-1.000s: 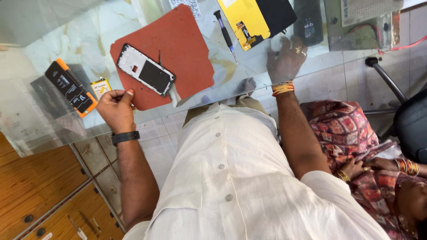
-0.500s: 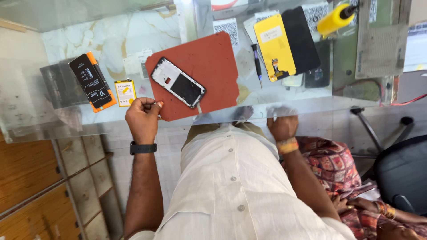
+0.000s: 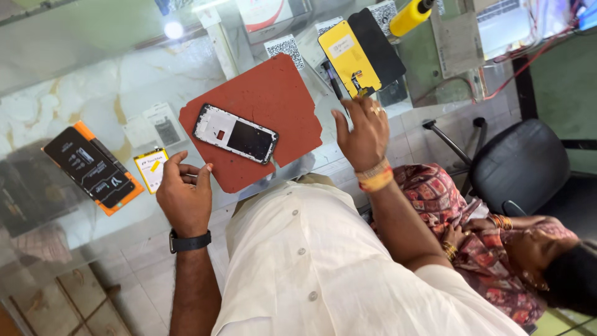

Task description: The person uses a metal prying tool to scrape adhesive residue from the interior frame of a disassembled mobile phone. The person holds the phone steady with one hand while carefully working the tool along the edges of the frame.

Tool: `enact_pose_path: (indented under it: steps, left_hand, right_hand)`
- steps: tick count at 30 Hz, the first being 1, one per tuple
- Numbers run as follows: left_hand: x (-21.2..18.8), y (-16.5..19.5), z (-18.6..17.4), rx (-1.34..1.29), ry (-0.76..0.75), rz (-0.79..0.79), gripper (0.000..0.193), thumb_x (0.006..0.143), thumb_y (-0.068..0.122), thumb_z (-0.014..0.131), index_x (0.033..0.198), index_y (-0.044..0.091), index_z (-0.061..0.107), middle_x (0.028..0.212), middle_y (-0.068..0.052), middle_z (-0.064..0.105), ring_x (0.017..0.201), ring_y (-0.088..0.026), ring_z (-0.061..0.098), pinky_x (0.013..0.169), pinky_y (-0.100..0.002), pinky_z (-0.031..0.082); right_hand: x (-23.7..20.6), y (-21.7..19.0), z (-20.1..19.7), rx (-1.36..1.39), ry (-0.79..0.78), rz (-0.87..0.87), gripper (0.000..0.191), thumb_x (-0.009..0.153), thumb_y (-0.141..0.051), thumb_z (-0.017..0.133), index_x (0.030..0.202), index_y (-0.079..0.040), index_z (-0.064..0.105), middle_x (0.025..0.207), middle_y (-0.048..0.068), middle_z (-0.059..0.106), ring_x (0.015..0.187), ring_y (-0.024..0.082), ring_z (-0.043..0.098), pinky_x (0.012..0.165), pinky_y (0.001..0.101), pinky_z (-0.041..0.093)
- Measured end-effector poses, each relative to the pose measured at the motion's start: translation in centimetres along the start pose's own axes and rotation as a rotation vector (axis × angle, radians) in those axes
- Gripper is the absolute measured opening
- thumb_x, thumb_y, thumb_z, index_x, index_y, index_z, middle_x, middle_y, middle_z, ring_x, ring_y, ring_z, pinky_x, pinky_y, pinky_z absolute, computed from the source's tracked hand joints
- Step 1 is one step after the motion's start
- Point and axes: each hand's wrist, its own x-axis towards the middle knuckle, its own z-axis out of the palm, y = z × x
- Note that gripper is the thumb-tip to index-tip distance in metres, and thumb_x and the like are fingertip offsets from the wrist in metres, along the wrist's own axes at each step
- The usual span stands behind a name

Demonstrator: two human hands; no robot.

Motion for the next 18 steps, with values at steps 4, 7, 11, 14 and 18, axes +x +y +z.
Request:
enact_pose_path:
  steps: [4,7,11,14,18]
  left_hand:
    - [0.7,-0.9,-1.2,0.021,-0.014,0.095,0.042,0.086,0.011,0.087,0.119,-0.002,0.066,0.090,-0.009,0.068,0.067,-0.016,0.063,0.061,-0.030,0.051]
    - [1.0,-1.5,-1.8,0.000,-0.031,0.136,0.038,0.087,0.011,0.087,0.116,-0.002,0.067,0.090,-0.008,0.067,0.068,-0.016,0.062,0.063,-0.030,0.052]
    - [1.5,-1.8,-2.2,-0.010,-0.066,0.155,0.034,0.088,0.012,0.085,0.115,-0.002,0.068,0.091,-0.008,0.067,0.069,-0.015,0.062,0.062,-0.029,0.052]
    - [2.2,-1.5,-2.0,-0.017,-0.089,0.160,0.034,0.088,0.013,0.086,0.114,-0.001,0.069,0.091,-0.008,0.067,0.069,-0.015,0.063,0.060,-0.029,0.052]
    - [2.9,-1.2,-1.3,-0.027,-0.091,0.167,0.034,0.088,0.014,0.085,0.114,0.000,0.068,0.092,-0.007,0.067,0.070,-0.014,0.064,0.059,-0.029,0.052]
  right_hand:
    - [1.3,-1.5,2.2,-0.098,0.043,0.117,0.023,0.091,-0.017,0.081,0.107,-0.004,0.073,0.099,0.012,0.068,0.093,0.033,0.064,0.082,0.0436,0.049]
    - [1.7,-0.9,1.7,-0.066,0.128,0.270,0.012,0.097,-0.015,0.079,0.103,-0.007,0.073,0.098,0.009,0.069,0.090,0.028,0.066,0.082,0.0429,0.051]
    - [3.7,3.3,-1.0,-0.282,0.296,0.207,0.020,0.090,-0.008,0.078,0.108,-0.003,0.071,0.106,0.015,0.067,0.098,0.034,0.064,0.086,0.0450,0.049]
    - [5.8,6.1,-1.9,-0.085,0.226,0.270,0.025,0.091,-0.001,0.072,0.116,-0.001,0.070,0.106,0.014,0.068,0.098,0.031,0.066,0.088,0.0426,0.051]
    - [7.2,6.6,-2.5,0.158,0.070,0.510,0.038,0.090,0.008,0.060,0.121,-0.006,0.076,0.111,0.011,0.074,0.093,0.023,0.071,0.089,0.0366,0.058]
